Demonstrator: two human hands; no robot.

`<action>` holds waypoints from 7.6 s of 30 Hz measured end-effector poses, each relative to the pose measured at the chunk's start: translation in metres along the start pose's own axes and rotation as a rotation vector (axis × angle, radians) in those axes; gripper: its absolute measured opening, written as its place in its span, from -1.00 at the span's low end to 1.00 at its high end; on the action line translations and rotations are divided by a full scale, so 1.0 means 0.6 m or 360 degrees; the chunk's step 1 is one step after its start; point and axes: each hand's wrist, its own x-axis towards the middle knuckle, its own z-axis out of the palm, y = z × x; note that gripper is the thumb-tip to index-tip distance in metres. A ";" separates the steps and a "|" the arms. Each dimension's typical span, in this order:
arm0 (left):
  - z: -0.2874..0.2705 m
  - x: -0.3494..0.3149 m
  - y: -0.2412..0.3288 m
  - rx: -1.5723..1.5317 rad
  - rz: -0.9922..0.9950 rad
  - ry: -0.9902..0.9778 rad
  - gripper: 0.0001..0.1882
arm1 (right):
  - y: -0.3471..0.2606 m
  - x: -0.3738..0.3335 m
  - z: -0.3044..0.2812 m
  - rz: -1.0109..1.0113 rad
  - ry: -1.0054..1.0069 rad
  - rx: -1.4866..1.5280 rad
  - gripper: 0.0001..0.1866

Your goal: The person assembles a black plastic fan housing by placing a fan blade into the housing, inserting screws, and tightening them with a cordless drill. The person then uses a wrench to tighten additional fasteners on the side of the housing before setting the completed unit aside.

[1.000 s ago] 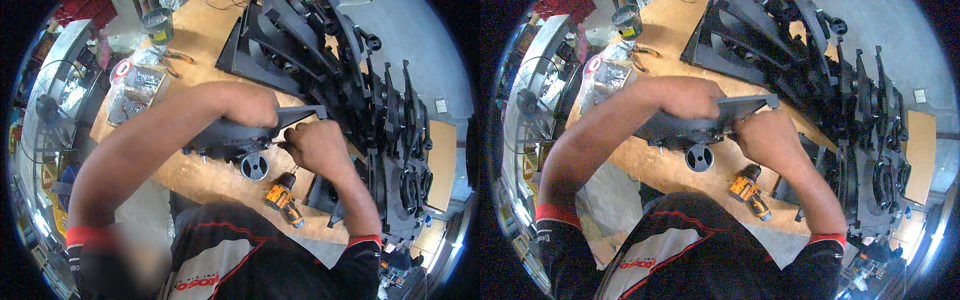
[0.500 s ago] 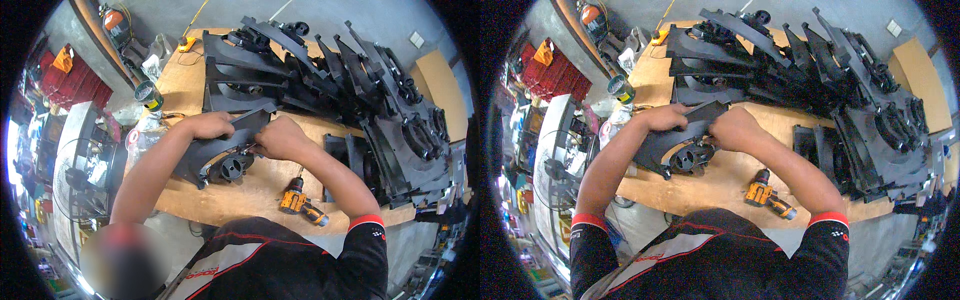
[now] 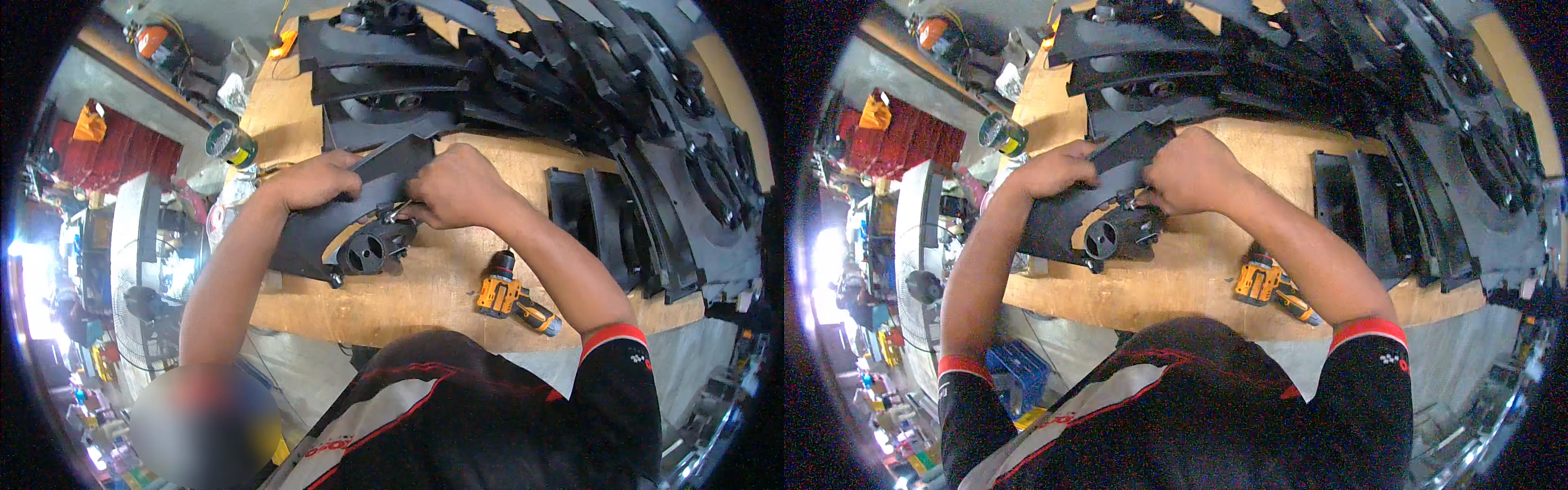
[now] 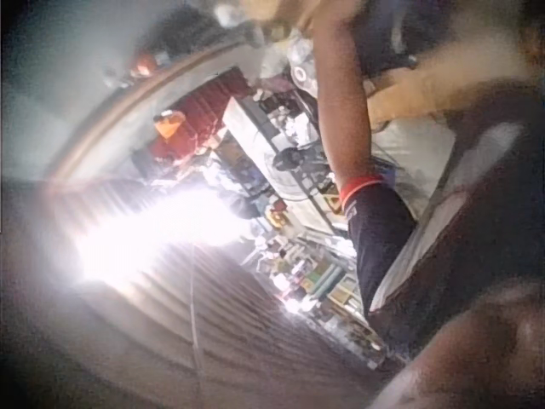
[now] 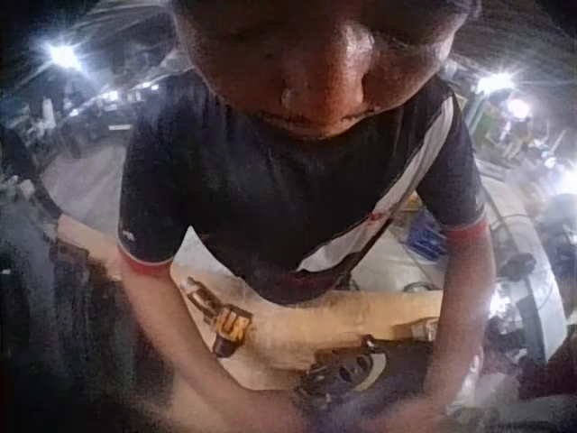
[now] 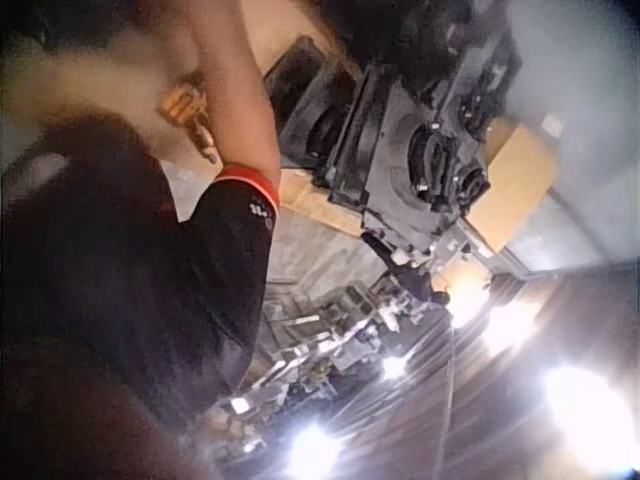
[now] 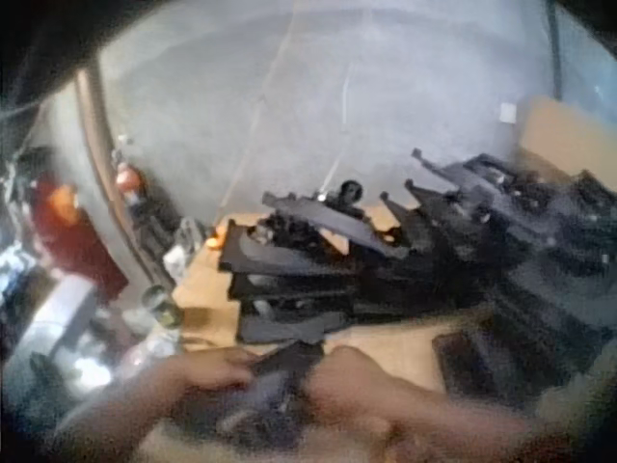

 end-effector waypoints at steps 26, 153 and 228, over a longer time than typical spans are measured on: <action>-0.072 0.032 -0.053 -0.0149 0.0200 0.0274 -0.65 | -0.151 -0.038 0.412 0.1047 0.0569 0.2457 -0.78; 0.176 -0.107 0.137 -0.0709 0.0989 0.0695 -0.36 | -0.159 -0.442 0.356 0.1747 0.0153 0.0563 -0.44; 0.486 0.116 -0.030 0.0035 0.0053 0.1152 -0.17 | -0.210 -0.738 0.286 0.1521 0.0232 0.0617 -0.42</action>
